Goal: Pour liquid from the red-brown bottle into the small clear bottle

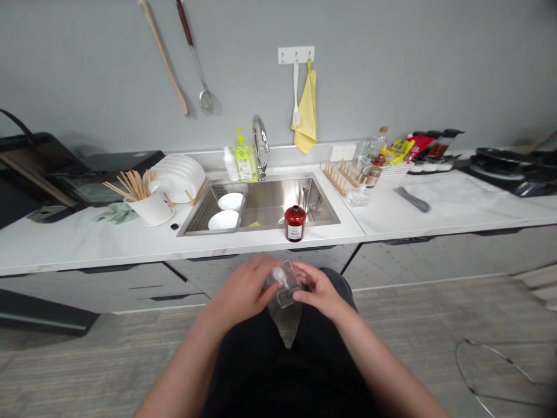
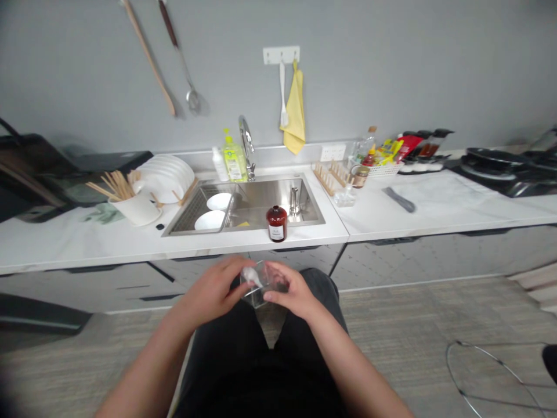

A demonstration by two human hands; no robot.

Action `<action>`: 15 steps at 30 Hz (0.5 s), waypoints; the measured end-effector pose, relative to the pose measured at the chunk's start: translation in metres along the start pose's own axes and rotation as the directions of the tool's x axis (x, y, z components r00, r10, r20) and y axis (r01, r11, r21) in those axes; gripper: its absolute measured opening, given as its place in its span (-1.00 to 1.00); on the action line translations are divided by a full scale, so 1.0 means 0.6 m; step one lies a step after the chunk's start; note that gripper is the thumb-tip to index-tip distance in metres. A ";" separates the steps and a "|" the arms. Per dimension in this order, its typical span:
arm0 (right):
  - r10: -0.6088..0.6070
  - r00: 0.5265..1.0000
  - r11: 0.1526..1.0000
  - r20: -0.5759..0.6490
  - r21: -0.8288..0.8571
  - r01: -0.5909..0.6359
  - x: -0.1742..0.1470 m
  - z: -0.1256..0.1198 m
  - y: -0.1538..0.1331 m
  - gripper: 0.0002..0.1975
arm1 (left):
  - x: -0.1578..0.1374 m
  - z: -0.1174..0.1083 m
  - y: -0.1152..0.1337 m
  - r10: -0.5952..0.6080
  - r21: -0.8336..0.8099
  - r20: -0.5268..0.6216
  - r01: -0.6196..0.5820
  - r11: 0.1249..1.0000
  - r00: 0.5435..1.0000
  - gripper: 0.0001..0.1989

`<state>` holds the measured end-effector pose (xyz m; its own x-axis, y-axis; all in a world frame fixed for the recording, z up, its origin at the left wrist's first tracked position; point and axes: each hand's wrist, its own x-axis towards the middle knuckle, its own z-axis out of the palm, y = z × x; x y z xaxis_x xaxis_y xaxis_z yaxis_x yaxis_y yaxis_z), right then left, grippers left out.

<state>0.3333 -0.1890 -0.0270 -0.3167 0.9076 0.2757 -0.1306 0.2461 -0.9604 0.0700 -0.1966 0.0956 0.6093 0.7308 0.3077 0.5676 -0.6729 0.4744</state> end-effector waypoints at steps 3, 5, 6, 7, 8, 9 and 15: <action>-0.018 0.993 0.999 -0.119 -0.031 0.014 0.034 0.017 0.011 -0.12 | -0.008 0.017 -0.042 -0.101 -0.186 -0.140 0.074 0.980 0.985 -0.19; -0.035 0.991 0.997 -0.132 -0.077 0.025 0.063 0.036 0.016 -0.14 | -0.010 0.034 -0.072 -0.196 -0.316 -0.172 0.135 0.939 0.965 -0.13; -0.040 0.993 0.995 -0.113 -0.097 0.029 0.079 0.045 0.017 -0.16 | -0.010 0.041 -0.087 -0.245 -0.369 -0.181 0.165 0.915 0.953 -0.19; -0.046 0.995 0.993 -0.085 -0.115 0.036 0.095 0.055 0.017 -0.17 | -0.010 0.046 -0.103 -0.292 -0.413 -0.196 0.191 0.890 0.936 -0.26; -0.052 0.997 0.990 -0.057 -0.135 0.044 0.111 0.064 0.017 -0.16 | -0.009 0.047 -0.122 -0.338 -0.450 -0.217 0.214 0.867 0.916 -0.31; -0.059 0.998 0.986 -0.038 -0.160 0.052 0.126 0.071 0.017 -0.14 | -0.011 0.044 -0.144 -0.389 -0.481 -0.250 0.235 0.845 0.887 -0.31; -0.080 0.995 0.940 0.056 -0.328 0.094 0.158 0.062 0.026 -0.38 | -0.073 -0.073 -0.350 -0.665 -0.547 -0.666 0.384 0.743 0.337 -0.25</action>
<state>0.2662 -0.1117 -0.0140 -0.3573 0.8646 0.3534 0.1558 0.4283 -0.8901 -0.1002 -0.0821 0.0184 -0.5411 0.7701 0.3380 0.3530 -0.1568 0.9224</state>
